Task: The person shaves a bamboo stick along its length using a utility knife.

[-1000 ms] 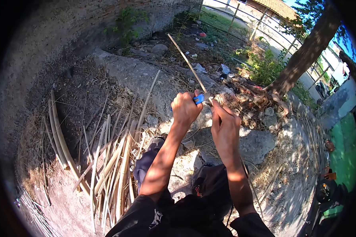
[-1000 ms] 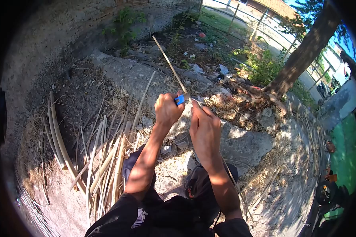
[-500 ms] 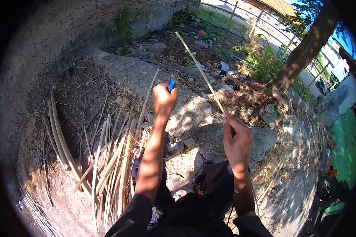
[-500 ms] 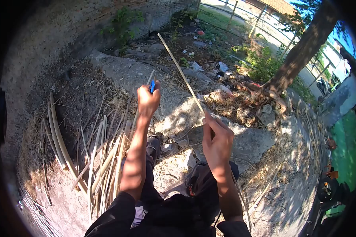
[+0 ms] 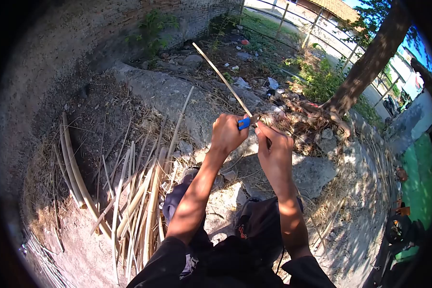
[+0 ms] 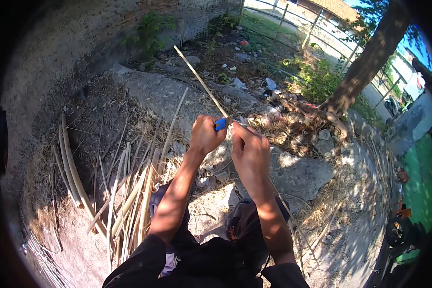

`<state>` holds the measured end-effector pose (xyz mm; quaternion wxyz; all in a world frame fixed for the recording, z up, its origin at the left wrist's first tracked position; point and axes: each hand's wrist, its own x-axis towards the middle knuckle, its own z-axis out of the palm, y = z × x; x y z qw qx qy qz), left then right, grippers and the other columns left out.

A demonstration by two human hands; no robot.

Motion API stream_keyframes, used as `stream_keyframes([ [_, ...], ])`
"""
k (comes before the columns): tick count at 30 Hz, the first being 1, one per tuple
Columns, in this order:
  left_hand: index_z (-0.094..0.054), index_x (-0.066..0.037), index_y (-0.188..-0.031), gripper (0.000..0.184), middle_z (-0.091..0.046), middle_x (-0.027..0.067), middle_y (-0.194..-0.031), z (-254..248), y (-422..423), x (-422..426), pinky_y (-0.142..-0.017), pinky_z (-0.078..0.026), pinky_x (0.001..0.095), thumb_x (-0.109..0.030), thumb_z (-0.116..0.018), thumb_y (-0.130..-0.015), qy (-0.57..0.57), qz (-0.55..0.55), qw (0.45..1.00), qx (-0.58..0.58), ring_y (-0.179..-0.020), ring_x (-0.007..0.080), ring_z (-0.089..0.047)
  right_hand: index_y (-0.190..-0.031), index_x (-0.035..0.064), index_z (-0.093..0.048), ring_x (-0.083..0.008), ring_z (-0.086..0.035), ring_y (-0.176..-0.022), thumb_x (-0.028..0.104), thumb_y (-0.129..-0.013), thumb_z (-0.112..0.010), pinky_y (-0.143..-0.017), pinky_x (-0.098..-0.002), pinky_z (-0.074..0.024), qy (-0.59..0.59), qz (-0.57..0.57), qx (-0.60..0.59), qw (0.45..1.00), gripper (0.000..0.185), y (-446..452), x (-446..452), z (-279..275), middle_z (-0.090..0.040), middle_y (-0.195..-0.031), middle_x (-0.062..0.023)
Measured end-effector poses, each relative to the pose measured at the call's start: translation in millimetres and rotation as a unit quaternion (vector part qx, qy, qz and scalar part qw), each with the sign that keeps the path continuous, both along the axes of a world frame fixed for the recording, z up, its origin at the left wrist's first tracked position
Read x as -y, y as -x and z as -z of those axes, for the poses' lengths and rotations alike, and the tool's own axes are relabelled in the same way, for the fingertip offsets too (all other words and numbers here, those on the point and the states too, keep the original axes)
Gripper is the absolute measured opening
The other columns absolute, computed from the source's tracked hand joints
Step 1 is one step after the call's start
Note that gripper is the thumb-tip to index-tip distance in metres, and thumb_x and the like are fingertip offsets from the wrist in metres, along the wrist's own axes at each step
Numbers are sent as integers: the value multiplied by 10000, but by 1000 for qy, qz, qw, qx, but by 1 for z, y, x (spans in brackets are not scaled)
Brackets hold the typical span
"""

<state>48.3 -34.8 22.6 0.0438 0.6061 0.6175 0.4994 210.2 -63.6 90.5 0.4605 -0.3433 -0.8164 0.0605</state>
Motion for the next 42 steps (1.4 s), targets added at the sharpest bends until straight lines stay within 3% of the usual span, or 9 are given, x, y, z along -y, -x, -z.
stream_keyframes([
  [8,-773,8,-795,379,-724,259,-769,5,-3,-5,-685,-595,522,-336,-710,-939,-12,-118,992,-33,-719,473,-720,-1168,-39,-742,-360,-719,-698,4,-991,-649,-611,-427,-528,96,-2,-7,995,205,0,14,-6,-714,-836,-219],
  [10,-750,81,-799,423,-703,292,-724,8,39,-24,-701,-599,517,-325,-717,-915,88,-214,961,152,-728,484,-729,-1177,-40,-740,-349,-713,-683,-2,-987,-654,-598,-415,-517,124,13,21,992,213,-6,35,-9,-707,-826,-214],
  [14,-673,128,-740,448,-646,274,-613,9,126,-28,-617,-529,488,-290,-701,-898,44,-297,948,110,-597,406,-711,-1174,-26,-747,-346,-714,-682,-19,-977,-655,-594,-405,-513,146,-5,-3,989,218,-38,79,-3,-705,-835,-206],
  [20,-571,68,-621,505,-484,148,-502,-6,70,4,-505,-387,424,-279,-712,-959,-25,-122,983,136,-457,234,-403,-1194,-28,-744,-323,-689,-659,-29,-974,-652,-604,-409,-506,74,13,-18,997,239,-33,50,-7,-719,-871,-208],
  [22,-626,49,-638,404,-534,251,-537,-15,54,8,-510,-430,441,-215,-740,-922,-82,-52,989,108,-440,433,-540,-1195,-22,-747,-315,-666,-635,-26,-977,-652,-597,-410,-498,92,27,-10,995,238,-26,43,-8,-720,-869,-206],
  [23,-658,24,-664,348,-581,237,-581,-23,51,14,-595,-479,446,-202,-760,-908,16,-18,995,97,-536,425,-591,-1195,-22,-747,-315,-666,-635,-26,-977,-652,-597,-410,-498,89,25,-10,996,238,-24,40,-9,-720,-869,-206],
  [24,-743,-13,-772,220,-693,206,-724,-9,43,13,-760,-535,456,-199,-772,-885,-85,-62,994,19,-732,401,-664,-1205,-17,-746,-317,-659,-629,-15,-984,-652,-596,-415,-494,102,19,-12,995,240,-23,37,-10,-720,-872,-207],
  [26,-806,-56,-922,163,-765,168,-904,0,41,10,-908,-543,472,-203,-781,-855,-31,-56,997,43,-926,386,-681,-1214,-11,-744,-319,-652,-623,-5,-990,-653,-594,-420,-491,115,15,-15,993,242,-21,32,-12,-720,-875,-208],
  [42,-848,-95,-988,229,-772,154,-843,-13,29,10,-831,-560,477,-276,-744,-893,36,31,999,-14,-810,371,-687,-1168,56,-732,-296,-560,-539,141,-1081,-592,-560,-414,-429,163,-48,9,985,185,-7,11,-13,-561,-658,-151],
])
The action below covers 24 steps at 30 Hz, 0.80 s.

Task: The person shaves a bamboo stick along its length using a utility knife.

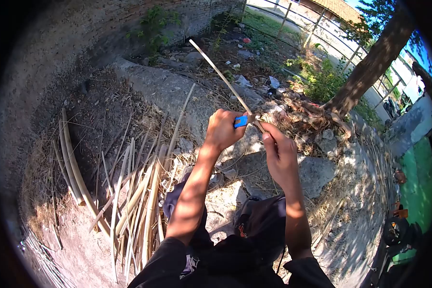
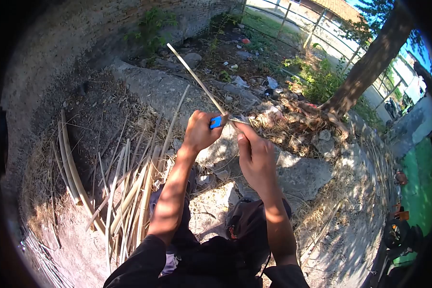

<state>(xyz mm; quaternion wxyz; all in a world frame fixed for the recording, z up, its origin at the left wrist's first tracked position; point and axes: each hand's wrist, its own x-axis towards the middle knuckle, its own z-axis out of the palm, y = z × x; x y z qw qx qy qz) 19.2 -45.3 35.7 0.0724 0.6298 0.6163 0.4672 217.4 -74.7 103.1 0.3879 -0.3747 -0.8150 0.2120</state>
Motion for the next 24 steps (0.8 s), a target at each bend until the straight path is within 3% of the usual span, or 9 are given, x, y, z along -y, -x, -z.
stream_keyframes([
  [2,-848,-96,-979,225,-771,156,-837,2,-2,-1,-827,-560,478,-279,-740,-904,11,14,1000,7,-801,377,-689,-1184,61,-730,-301,-561,-540,142,-1083,-587,-561,-422,-429,-34,1,-14,999,193,1,0,1,-561,-665,-159],
  [3,-774,-50,-833,288,-634,186,-694,3,-3,-4,-680,-494,461,-304,-722,-960,-62,12,998,15,-645,394,-589,-1204,63,-727,-320,-599,-569,135,-1081,-584,-577,-426,-451,-41,-1,-7,999,202,1,-1,1,-605,-704,-171],
  [5,-700,-4,-687,461,-497,215,-551,7,-4,-5,-534,-428,444,-328,-705,-1015,-135,10,991,22,-488,410,-489,-1223,66,-724,-338,-637,-597,129,-1080,-580,-593,-430,-474,-47,-3,0,999,213,2,-1,2,-648,-743,-183],
  [7,-837,-87,-941,220,-762,164,-828,2,-3,0,-816,-559,490,-270,-716,-937,14,6,1000,12,-819,393,-696,-1237,64,-724,-384,-720,-728,98,-1062,-587,-658,-447,-538,-61,17,11,998,225,4,-1,4,-734,-895,-207],
  [11,-808,-57,-863,270,-753,171,-817,-11,-3,3,-791,-553,516,-290,-710,-957,73,29,997,23,-812,411,-682,-1241,59,-722,-404,-750,-841,64,-1036,-602,-719,-453,-577,-106,17,-14,994,237,5,-4,14,-765,-1015,-210],
  [13,-779,-42,-801,333,-742,178,-794,2,-9,0,-770,-545,537,-317,-707,-974,-3,-69,998,6,-807,422,-673,-1235,49,-725,-408,-748,-852,32,-1013,-616,-723,-459,-581,-124,24,-9,992,248,5,-2,14,-766,-1007,-210],
  [20,-792,-53,-807,372,-729,187,-756,6,-19,0,-771,-553,535,-356,-687,-996,-36,-105,994,-5,-813,418,-677,-1233,25,-722,-417,-748,-851,-10,-995,-619,-718,-457,-581,-68,57,15,996,262,3,15,17,-753,-970,-238],
  [22,-824,-56,-888,294,-742,208,-817,3,-20,-1,-820,-556,521,-320,-720,-964,12,-115,993,-4,-857,419,-678,-1248,22,-718,-415,-748,-843,-16,-989,-622,-710,-463,-573,-53,64,2,997,278,1,17,18,-751,-966,-246],
  [24,-821,-59,-867,298,-740,207,-803,0,-23,-1,-827,-557,520,-322,-722,-966,24,-98,995,8,-850,417,-682,-1253,18,-721,-411,-749,-836,-19,-987,-620,-702,-466,-567,-46,72,11,996,287,-3,21,17,-751,-960,-247],
])
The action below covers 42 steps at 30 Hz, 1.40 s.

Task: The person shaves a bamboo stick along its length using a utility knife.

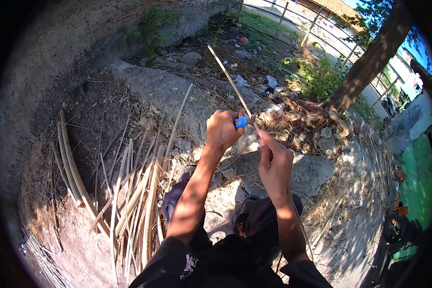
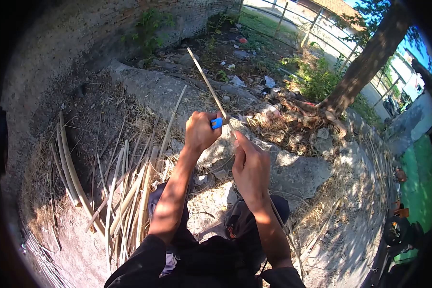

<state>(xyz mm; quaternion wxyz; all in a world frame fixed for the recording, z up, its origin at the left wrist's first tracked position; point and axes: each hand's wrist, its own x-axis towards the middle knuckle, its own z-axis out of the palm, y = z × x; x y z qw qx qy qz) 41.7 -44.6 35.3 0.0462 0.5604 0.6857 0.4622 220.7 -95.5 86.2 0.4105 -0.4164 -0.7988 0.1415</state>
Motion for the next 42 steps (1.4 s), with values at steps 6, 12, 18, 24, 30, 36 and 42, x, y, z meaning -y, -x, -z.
stream_keyframes([
  [6,-770,-38,-749,405,-700,226,-714,1,27,-16,-777,-556,522,-358,-712,-989,22,-58,997,50,-746,438,-678,-1260,-2,-732,-396,-763,-856,-25,-988,-602,-709,-459,-572,33,4,-1,999,302,-18,27,4,-758,-960,-247],
  [12,-752,-19,-748,366,-740,241,-803,15,24,-25,-790,-605,510,-339,-749,-927,-4,-72,994,80,-838,452,-742,-1250,-19,-730,-385,-776,-862,-41,-978,-615,-729,-391,-594,19,-9,-18,1000,297,-37,44,17,-773,-1009,-250],
  [18,-713,57,-775,312,-723,267,-754,50,119,-47,-725,-590,506,-249,-710,-835,-56,-231,971,5,-751,442,-741,-1234,-63,-717,-349,-777,-834,-27,-990,-615,-739,-365,-593,105,-17,8,994,267,-89,108,31,-772,-1031,-260],
  [24,-659,62,-689,367,-633,225,-586,49,109,-33,-566,-480,478,-242,-696,-892,-86,-141,974,157,-536,353,-670,-1262,-48,-715,-270,-675,-670,33,-1037,-600,-623,-346,-502,98,24,39,994,266,-117,108,7,-706,-846,-200],
  [30,-608,44,-638,497,-414,83,-484,20,39,-16,-498,-345,402,-288,-776,-966,-128,80,980,128,-488,139,-384,-1261,0,-739,-114,-410,-546,55,-1062,-599,-519,-328,-332,101,63,16,993,250,-89,51,-12,-500,-638,-85],
  [36,-496,6,-565,572,-297,106,-506,4,4,-5,-489,-288,408,-268,-744,-1002,-155,173,968,98,-479,182,-277,-1236,30,-746,-122,-438,-506,29,-1057,-600,-506,-328,-342,65,-22,11,998,231,-33,18,-34,-589,-652,-127],
  [42,-624,6,-711,346,-569,219,-647,-4,8,2,-584,-447,453,-221,-717,-956,-85,180,976,83,-619,456,-566,-1233,54,-744,-318,-589,-546,65,-1053,-601,-540,-407,-430,71,-12,27,997,230,-11,9,-37,-691,-770,-216],
])
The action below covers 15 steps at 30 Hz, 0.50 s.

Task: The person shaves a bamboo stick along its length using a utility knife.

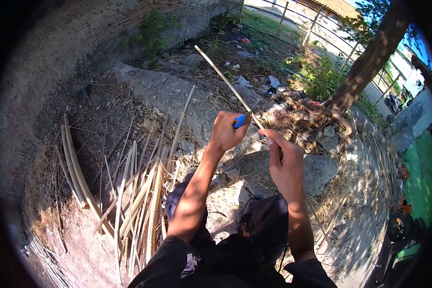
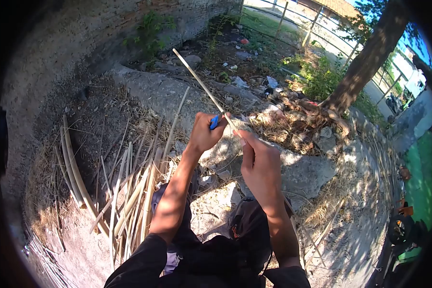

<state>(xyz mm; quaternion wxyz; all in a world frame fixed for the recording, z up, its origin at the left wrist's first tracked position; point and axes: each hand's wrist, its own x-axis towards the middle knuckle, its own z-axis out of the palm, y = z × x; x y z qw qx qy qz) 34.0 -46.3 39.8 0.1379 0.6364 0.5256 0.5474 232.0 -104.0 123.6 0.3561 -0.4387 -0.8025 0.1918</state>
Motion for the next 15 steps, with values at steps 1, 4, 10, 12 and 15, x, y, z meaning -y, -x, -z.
stream_keyframes([
  [1,-638,4,-717,324,-583,220,-656,-1,0,0,-586,-455,451,-209,-717,-949,0,-7,1000,-13,-630,455,-585,-1226,55,-745,-361,-642,-593,68,-1048,-602,-565,-431,-463,-13,4,-7,1000,229,1,-1,0,-705,-804,-233],
  [4,-674,-6,-725,302,-615,225,-681,-2,-5,1,-606,-486,454,-215,-722,-938,-27,-33,999,-18,-659,451,-623,-1213,51,-744,-404,-719,-728,66,-1033,-611,-644,-475,-526,-60,-6,-18,998,224,3,-8,6,-730,-889,-252],
  [10,-723,-19,-748,260,-633,229,-678,3,-8,-2,-618,-518,475,-209,-712,-925,-25,-63,997,-28,-672,453,-646,-1198,37,-747,-426,-733,-793,66,-1011,-627,-718,-488,-583,-187,14,8,982,224,10,-16,13,-767,-980,-214],
  [12,-723,-17,-746,261,-633,229,-676,5,-7,-3,-615,-518,478,-209,-709,-923,-32,-65,997,-25,-670,455,-648,-1192,39,-753,-422,-736,-798,66,-1008,-629,-713,-485,-587,-191,20,18,981,223,11,-16,12,-767,-982,-207],
  [15,-708,-10,-733,272,-630,229,-668,6,-7,-3,-610,-514,479,-210,-705,-918,-30,-65,997,-15,-663,457,-646,-1186,46,-761,-413,-741,-808,72,-1004,-635,-704,-478,-594,-202,32,43,978,223,11,-18,12,-765,-980,-196],
])
